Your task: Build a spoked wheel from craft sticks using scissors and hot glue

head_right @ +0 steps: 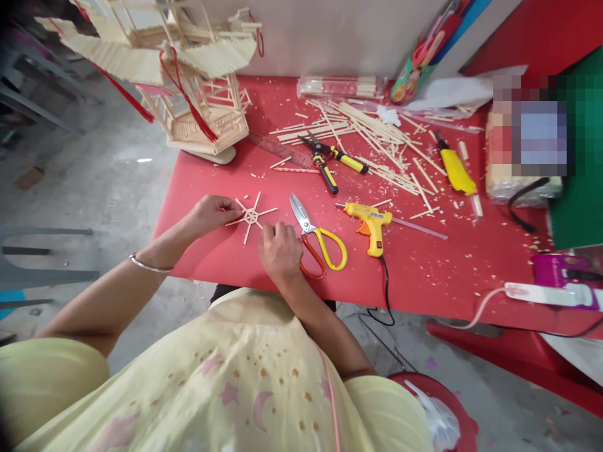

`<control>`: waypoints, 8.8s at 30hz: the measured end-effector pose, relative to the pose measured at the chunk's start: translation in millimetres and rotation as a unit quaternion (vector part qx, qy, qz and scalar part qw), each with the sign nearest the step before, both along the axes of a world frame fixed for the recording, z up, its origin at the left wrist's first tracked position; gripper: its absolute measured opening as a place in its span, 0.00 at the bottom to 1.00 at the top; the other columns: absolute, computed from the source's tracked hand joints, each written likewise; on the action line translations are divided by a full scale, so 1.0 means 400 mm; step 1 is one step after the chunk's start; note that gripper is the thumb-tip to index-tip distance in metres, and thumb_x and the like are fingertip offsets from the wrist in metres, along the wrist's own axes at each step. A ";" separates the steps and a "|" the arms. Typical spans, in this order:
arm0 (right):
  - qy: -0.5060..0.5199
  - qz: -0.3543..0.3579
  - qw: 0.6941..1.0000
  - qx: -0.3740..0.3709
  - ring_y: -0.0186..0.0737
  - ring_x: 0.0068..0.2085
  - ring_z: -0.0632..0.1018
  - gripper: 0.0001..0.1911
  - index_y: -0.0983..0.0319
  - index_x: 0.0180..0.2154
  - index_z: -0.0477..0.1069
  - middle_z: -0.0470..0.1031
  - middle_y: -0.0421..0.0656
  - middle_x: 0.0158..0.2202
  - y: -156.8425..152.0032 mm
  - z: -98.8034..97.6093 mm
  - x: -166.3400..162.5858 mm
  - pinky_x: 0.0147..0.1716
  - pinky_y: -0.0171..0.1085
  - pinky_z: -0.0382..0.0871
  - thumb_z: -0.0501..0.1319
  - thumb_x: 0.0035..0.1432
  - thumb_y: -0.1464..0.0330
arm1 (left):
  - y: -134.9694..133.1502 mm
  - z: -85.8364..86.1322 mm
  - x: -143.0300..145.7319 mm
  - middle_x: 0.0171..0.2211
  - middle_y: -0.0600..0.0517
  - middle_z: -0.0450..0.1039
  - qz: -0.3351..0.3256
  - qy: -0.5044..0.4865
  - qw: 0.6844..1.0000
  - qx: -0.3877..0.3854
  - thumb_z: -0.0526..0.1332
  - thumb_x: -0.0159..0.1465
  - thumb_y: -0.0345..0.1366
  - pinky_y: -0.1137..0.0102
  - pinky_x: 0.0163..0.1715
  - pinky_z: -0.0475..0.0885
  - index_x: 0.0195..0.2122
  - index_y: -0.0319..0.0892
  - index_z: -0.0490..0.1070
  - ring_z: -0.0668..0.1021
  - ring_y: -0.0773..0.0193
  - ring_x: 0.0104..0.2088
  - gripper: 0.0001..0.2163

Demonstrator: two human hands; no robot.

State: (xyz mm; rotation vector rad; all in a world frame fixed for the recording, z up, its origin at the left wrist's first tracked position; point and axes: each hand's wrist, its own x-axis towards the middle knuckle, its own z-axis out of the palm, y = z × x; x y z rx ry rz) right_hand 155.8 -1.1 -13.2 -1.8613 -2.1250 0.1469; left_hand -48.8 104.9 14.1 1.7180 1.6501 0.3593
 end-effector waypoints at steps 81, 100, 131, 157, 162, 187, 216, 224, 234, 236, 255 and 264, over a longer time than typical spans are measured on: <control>0.014 0.010 1.000 -0.012 0.46 0.46 0.71 0.13 0.58 0.44 0.73 0.74 0.46 0.42 -0.001 0.008 0.004 0.36 0.41 0.57 0.50 0.75 0.64 | 0.035 0.062 0.043 0.16 0.52 0.72 0.054 -0.109 0.977 -0.177 0.70 0.51 0.31 0.76 0.17 0.58 0.23 0.36 0.80 0.65 0.74 0.15 0.03; 0.061 0.017 0.997 0.031 0.44 0.44 0.74 0.16 0.58 0.52 0.74 0.75 0.46 0.43 -0.020 0.032 0.032 0.40 0.39 0.63 0.51 0.75 0.61 | 0.021 0.081 0.048 0.14 0.54 0.68 0.050 -0.124 0.975 -0.176 0.68 0.53 0.29 0.78 0.18 0.58 0.21 0.36 0.78 0.65 0.74 0.16 0.04; 0.505 -0.224 0.831 -0.069 0.36 0.25 0.78 0.23 0.58 0.47 0.69 0.80 0.38 0.31 0.019 0.091 0.242 0.26 0.36 0.75 0.69 0.51 0.58 | 0.031 0.027 0.021 0.13 0.55 0.68 0.056 -0.167 0.971 -0.164 0.65 0.49 0.24 0.75 0.17 0.59 0.16 0.40 0.76 0.67 0.71 0.15 0.07; 0.675 -0.130 0.705 -0.172 0.39 0.31 0.85 0.26 0.56 0.47 0.61 0.82 0.37 0.36 0.054 0.013 0.001 0.32 0.38 0.83 0.72 0.52 0.61 | 0.030 0.029 0.032 0.15 0.55 0.70 0.079 -0.131 0.976 -0.153 0.66 0.49 0.25 0.75 0.17 0.61 0.21 0.38 0.78 0.68 0.70 0.16 0.04; 0.675 -0.128 0.707 -0.168 0.38 0.31 0.85 0.25 0.56 0.46 0.61 0.81 0.36 0.35 0.052 0.021 -0.001 0.32 0.38 0.83 0.72 0.52 0.61 | 0.027 0.042 0.036 0.15 0.56 0.70 0.083 -0.121 0.977 -0.152 0.66 0.51 0.26 0.75 0.17 0.61 0.21 0.39 0.78 0.68 0.70 0.16 0.04; 0.734 -0.135 0.658 -0.098 0.38 0.42 0.84 0.24 0.53 0.49 0.60 0.78 0.40 0.48 -0.002 0.057 -0.007 0.39 0.41 0.83 0.69 0.56 0.59 | 0.006 0.089 -0.047 0.20 0.52 0.72 0.015 -0.161 0.983 -0.085 0.69 0.52 0.36 0.75 0.20 0.59 0.28 0.37 0.82 0.66 0.72 0.20 0.07; 0.722 -0.156 0.664 -0.116 0.41 0.45 0.84 0.22 0.56 0.48 0.65 0.80 0.39 0.43 -0.005 0.015 0.004 0.43 0.43 0.83 0.70 0.56 0.60 | 0.177 0.073 0.067 0.15 0.54 0.63 -0.145 -0.044 0.975 -0.166 0.68 0.46 0.30 0.71 0.23 0.52 0.16 0.38 0.74 0.62 0.72 0.19 0.05; 0.714 -0.144 0.674 -0.119 0.38 0.41 0.83 0.22 0.57 0.46 0.65 0.78 0.38 0.43 -0.003 0.027 0.003 0.40 0.40 0.83 0.71 0.54 0.60 | 0.169 0.069 0.062 0.16 0.52 0.67 -0.136 -0.064 0.973 -0.176 0.69 0.47 0.29 0.72 0.22 0.54 0.17 0.37 0.75 0.64 0.71 0.20 0.05; 0.622 -0.147 0.763 -0.089 0.34 0.27 0.79 0.17 0.56 0.43 0.64 0.77 0.34 0.31 0.000 0.108 0.044 0.26 0.33 0.77 0.67 0.56 0.60 | 0.167 0.058 0.055 0.16 0.53 0.67 -0.145 -0.094 0.969 -0.175 0.69 0.46 0.28 0.72 0.22 0.55 0.17 0.38 0.75 0.65 0.70 0.20 0.05; 0.606 -0.148 0.777 -0.081 0.33 0.27 0.78 0.16 0.56 0.43 0.64 0.76 0.34 0.31 0.003 0.114 0.051 0.27 0.34 0.76 0.66 0.57 0.60 | 0.169 0.052 0.055 0.16 0.53 0.67 -0.142 -0.100 0.969 -0.176 0.69 0.46 0.28 0.72 0.22 0.54 0.17 0.38 0.75 0.65 0.70 0.20 0.05; 0.000 -0.151 0.989 0.004 0.46 0.39 0.76 0.20 0.64 0.52 0.71 0.76 0.51 0.44 0.089 0.113 0.040 0.34 0.38 0.62 0.61 0.63 0.59 | 0.166 0.051 0.021 0.16 0.53 0.69 -0.104 -0.124 0.974 -0.158 0.66 0.47 0.29 0.72 0.22 0.58 0.17 0.40 0.75 0.67 0.70 0.19 0.04; -0.043 -0.128 0.991 -0.018 0.43 0.38 0.74 0.18 0.64 0.52 0.71 0.75 0.49 0.43 0.111 0.108 0.037 0.30 0.37 0.56 0.60 0.63 0.61 | 0.166 0.031 0.009 0.16 0.54 0.69 -0.098 -0.136 0.974 -0.152 0.64 0.48 0.28 0.73 0.21 0.58 0.20 0.39 0.77 0.67 0.71 0.19 0.03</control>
